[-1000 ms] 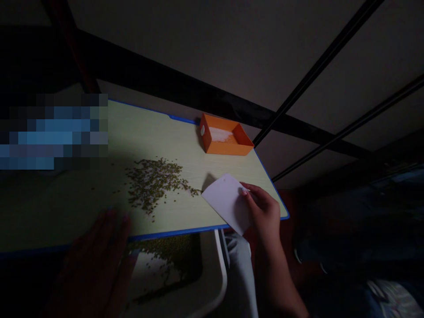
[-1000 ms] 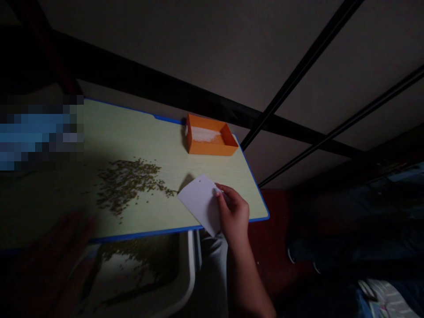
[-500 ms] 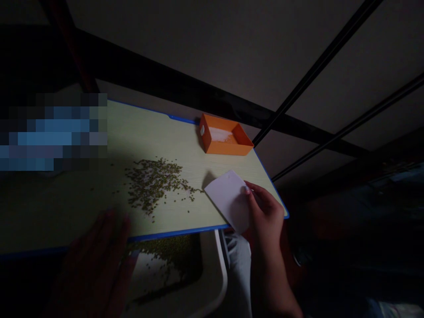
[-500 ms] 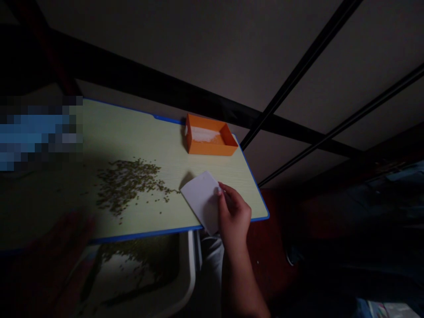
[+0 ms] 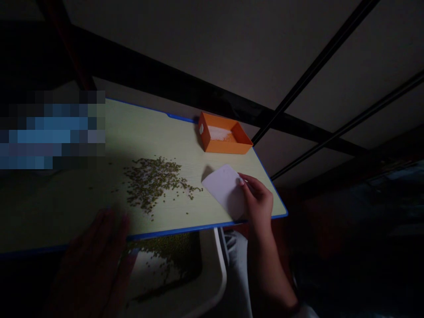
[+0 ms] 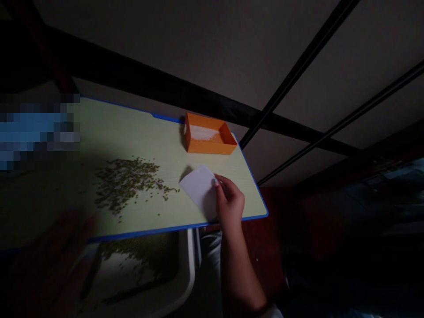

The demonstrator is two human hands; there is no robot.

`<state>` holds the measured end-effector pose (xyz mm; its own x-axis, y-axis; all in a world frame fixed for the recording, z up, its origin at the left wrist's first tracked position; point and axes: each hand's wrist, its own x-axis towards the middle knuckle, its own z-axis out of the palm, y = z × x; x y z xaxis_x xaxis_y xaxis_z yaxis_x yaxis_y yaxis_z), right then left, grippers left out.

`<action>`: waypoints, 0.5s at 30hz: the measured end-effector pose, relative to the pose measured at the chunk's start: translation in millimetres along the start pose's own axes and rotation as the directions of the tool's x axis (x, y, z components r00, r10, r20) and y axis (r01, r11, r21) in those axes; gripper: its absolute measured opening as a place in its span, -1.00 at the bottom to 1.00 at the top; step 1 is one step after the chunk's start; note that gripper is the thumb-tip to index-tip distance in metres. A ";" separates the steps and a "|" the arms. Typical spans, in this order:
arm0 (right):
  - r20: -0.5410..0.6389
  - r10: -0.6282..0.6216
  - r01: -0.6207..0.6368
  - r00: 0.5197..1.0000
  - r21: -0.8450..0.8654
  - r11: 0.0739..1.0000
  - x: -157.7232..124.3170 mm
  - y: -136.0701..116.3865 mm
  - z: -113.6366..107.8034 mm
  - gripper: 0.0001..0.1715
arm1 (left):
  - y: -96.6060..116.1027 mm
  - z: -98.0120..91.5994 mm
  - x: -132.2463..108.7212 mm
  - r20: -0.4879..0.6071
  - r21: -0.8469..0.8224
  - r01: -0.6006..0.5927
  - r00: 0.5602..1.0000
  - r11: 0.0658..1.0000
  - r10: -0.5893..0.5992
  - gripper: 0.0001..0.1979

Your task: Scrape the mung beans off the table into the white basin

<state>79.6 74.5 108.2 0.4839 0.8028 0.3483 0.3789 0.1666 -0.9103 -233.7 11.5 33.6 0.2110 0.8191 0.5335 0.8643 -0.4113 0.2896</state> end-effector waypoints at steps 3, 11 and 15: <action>0.069 0.064 -0.066 0.996 0.035 0.997 7.3 2.5 1.0 -0.73 | -0.6 0.4 -1.4 0.003 -0.024 0.011 1.000 1.000 -0.011 -0.35; 0.141 0.150 -0.161 0.979 0.067 0.985 -1.3 1.7 -8.5 -0.77 | 1.4 -1.0 -0.4 0.018 -0.023 0.071 0.997 0.997 -0.071 -0.38; 0.155 0.150 -0.161 0.976 0.060 0.985 -5.8 0.0 -11.3 -0.83 | 2.0 -1.9 0.7 0.008 -0.032 0.053 0.999 0.998 -0.053 -0.37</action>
<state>85.7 63.4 108.7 0.4068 0.8977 0.1691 0.2486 0.0693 -0.9661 -232.7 10.5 36.1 0.1690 0.8428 0.5111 0.8590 -0.3802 0.3429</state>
